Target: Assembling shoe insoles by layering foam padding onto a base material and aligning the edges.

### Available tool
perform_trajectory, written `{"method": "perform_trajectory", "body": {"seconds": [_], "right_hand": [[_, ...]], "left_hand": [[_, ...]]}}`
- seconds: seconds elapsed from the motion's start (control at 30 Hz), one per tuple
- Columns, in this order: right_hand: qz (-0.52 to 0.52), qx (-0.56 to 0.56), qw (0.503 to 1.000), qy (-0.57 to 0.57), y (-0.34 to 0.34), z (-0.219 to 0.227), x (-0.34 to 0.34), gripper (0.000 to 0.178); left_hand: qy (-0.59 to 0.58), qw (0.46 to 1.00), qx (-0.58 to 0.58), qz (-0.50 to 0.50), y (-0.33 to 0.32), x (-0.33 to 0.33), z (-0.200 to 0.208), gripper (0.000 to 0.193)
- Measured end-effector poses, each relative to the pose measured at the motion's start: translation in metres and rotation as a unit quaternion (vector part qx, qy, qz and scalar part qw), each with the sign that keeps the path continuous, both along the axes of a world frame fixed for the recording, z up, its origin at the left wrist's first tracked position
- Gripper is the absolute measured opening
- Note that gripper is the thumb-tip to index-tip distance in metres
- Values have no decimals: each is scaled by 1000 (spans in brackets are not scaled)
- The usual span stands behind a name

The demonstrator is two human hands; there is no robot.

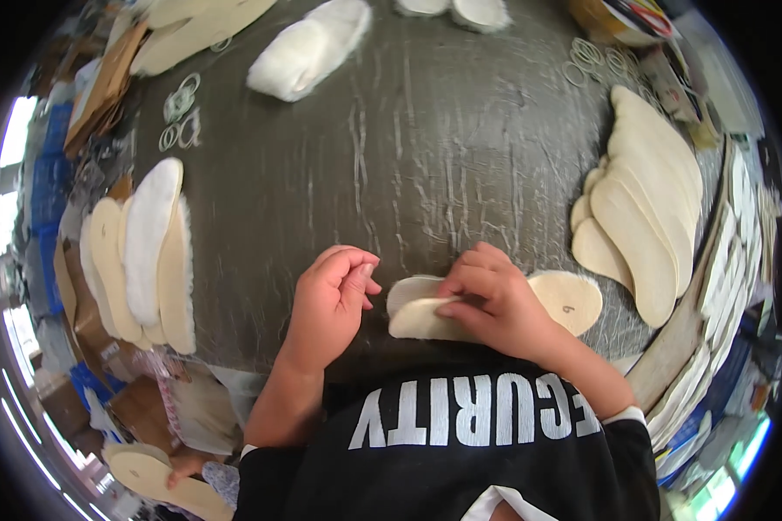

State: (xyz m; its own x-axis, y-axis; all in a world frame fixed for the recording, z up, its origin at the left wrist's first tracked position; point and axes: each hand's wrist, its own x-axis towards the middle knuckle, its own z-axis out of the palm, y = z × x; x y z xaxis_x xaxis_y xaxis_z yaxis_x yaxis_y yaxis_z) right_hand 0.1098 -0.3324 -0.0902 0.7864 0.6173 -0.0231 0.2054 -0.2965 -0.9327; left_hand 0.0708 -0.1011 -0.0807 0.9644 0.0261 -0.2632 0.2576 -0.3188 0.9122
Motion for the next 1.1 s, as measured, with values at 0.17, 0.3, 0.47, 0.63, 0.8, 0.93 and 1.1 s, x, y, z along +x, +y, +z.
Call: {"method": "perform_trajectory", "body": {"seconds": [0.17,0.3,0.47,0.63,0.8,0.93,1.1], "right_hand": [[23,22,999,16,-3,13,2,18],[32,35,998,37,-6,12,2,17],[-14,40,995,85,-6,13,-2,15],[-42,40,995,86,-9,9,-2,11],[-49,37,995,75,-10,2,-3,11],[-52,37,995,73,-10,0,-3,10],[-53,40,995,80,-9,1,-3,9]], "left_hand": [[142,989,-46,-24,9,-7,-3,17],[216,972,-62,-68,8,-3,-5,18],[132,982,-42,-130,9,-7,-13,13],[133,977,-116,-116,5,-2,-6,6],[82,979,-132,-130,2,1,-3,6],[91,975,-150,-136,0,3,-1,6],[72,976,-147,-140,-1,3,0,7]]}}
